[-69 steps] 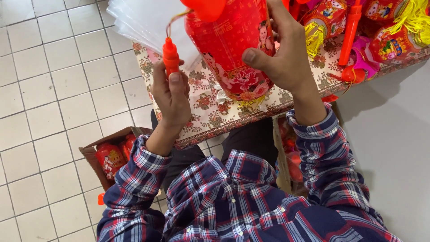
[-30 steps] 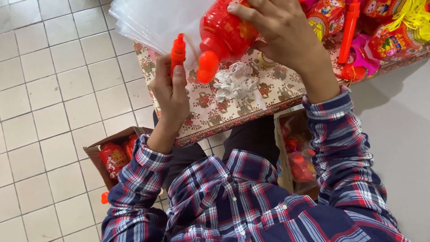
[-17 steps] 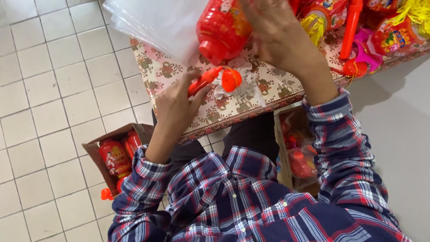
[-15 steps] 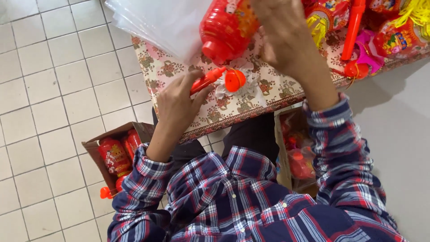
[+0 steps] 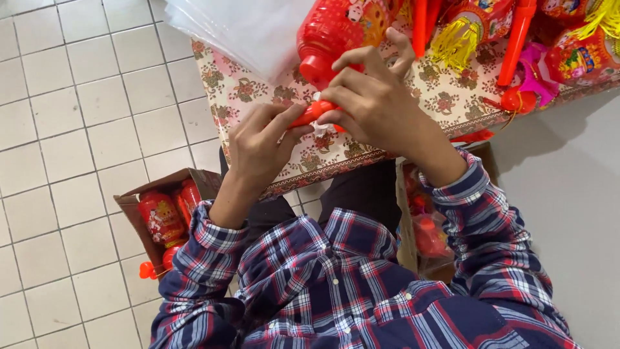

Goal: Assembling red lanterns, wiping them with a cloth, and packing them into plastic bags.

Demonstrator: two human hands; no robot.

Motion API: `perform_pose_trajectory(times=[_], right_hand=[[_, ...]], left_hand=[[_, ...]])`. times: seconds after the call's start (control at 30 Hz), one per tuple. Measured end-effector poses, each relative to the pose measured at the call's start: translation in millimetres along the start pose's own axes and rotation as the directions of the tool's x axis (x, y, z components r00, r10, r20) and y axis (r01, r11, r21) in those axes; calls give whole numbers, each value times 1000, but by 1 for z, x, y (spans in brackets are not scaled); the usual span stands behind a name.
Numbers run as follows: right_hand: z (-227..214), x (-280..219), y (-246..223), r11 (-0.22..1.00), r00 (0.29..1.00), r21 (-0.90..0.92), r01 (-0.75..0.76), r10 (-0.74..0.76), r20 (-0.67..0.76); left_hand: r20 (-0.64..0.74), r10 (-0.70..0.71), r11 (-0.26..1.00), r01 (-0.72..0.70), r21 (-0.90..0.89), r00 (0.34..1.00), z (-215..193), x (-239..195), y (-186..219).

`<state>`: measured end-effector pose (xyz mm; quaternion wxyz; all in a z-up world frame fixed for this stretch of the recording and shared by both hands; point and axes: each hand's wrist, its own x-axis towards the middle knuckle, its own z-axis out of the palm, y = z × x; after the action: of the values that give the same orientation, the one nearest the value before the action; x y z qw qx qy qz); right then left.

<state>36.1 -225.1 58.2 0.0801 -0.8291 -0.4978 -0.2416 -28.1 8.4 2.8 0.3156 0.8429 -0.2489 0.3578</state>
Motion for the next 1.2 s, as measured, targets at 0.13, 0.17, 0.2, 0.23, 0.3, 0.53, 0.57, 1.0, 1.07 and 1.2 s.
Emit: perform_pose_trajectory(times=[0.13, 0.17, 0.2, 0.23, 0.3, 0.53, 0.57, 1.0, 1.07, 1.2], right_hand=[[-5, 0, 3, 998, 999, 54, 35, -34, -6], [-6, 1, 3, 997, 999, 66, 48, -48, 0], [-4, -2, 5, 997, 999, 66, 47, -47, -1], [0, -4, 7, 997, 999, 56, 54, -54, -10], [1, -4, 7, 997, 998, 48, 62, -61, -19], [4, -1, 4, 996, 999, 85, 11, -9, -34], [7, 0, 4, 995, 998, 100, 12, -6, -58], [49, -1, 4, 967, 979, 252, -25, 75, -191], [51, -5, 2, 969, 966, 244, -36, 97, -240], [53, -11, 2, 971, 963, 238, -27, 89, -254]], left_hand=[[53, 27, 996, -31, 79, 998, 4, -2, -1], [88, 17, 995, -25, 93, 996, 5, -4, -2], [90, 18, 995, -26, 93, 996, 6, -4, -2], [139, -30, 999, 26, 30, 990, 6, -4, -2], [191, -76, 996, 83, -29, 979, 7, -7, -3], [71, -79, 996, 75, 57, 994, 3, 2, -1], [2, -74, 994, 74, 78, 997, 1, 2, -1], [-12, -148, 987, 148, 69, 989, 3, -5, -6], [119, -231, 973, 229, 25, 966, 7, -12, -8], [124, -126, 990, 117, 79, 984, 3, -4, -2]])
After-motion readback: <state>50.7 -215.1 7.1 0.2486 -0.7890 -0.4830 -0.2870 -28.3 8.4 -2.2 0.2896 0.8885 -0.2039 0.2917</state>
